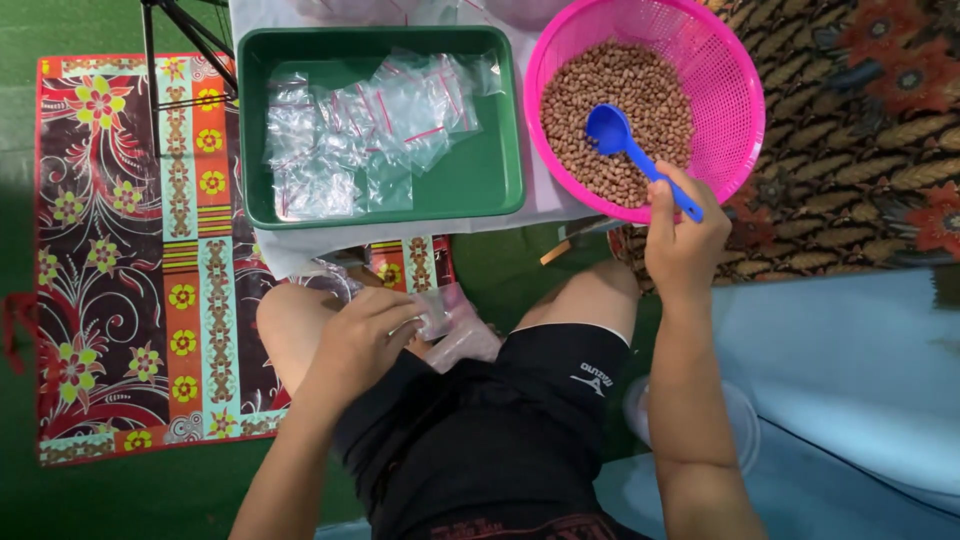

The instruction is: A person is manually bagging peanuts by scooping them from a large basket into small plastic zip-lock bags and sealing them.

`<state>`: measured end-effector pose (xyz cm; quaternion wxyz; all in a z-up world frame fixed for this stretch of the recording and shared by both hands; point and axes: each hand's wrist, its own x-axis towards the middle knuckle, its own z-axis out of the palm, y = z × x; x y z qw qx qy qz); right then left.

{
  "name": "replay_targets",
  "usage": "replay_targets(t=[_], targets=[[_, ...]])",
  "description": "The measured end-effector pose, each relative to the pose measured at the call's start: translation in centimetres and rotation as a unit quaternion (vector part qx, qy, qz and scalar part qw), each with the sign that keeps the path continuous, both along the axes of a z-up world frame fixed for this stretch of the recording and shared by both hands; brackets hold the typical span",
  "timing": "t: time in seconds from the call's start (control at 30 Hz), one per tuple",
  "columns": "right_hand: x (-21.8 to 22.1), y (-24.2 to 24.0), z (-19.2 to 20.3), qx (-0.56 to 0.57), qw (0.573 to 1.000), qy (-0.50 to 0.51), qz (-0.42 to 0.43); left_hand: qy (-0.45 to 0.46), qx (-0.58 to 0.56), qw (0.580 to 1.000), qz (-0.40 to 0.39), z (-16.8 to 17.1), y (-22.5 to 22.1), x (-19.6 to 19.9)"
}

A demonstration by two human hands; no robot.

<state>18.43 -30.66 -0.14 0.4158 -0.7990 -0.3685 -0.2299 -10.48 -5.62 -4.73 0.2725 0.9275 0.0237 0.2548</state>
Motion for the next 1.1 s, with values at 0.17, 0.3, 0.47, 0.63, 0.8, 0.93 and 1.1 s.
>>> replay_targets(t=[0.17,0.3,0.47,0.63,0.8,0.93,1.1], targets=[[0.5,-0.4,-0.6,0.036,0.998,0.053,0.004,-0.001,-0.009,1.0,-0.004,-0.9,0.0,0.2],[1.0,-0.7,-1.3,0.075,0.994,0.085,0.002,-0.013,-0.012,1.0,-0.02,-0.7,0.2,0.5],[1.1,-0.8,-1.0,0.099,0.993,0.07,-0.001,-0.028,-0.01,1.0,-0.006,-0.4,1.1,0.8],[1.2,-0.8,-0.6,0.102,0.993,0.056,-0.006,-0.056,0.008,0.998,0.004,2.8,1.9,1.9],[1.1,-0.8,-0.2,0.111,0.992,0.061,-0.002,-0.092,0.01,0.996,-0.013,4.5,2.2,3.0],[1.2,-0.8,-0.9,0.135,0.989,0.06,0.002,-0.109,0.041,0.993,0.012,3.2,2.8,4.0],[0.0,-0.1,-0.7,0.204,0.97,0.118,0.053,-0.126,0.058,0.987,0.087,4.3,3.7,6.5]])
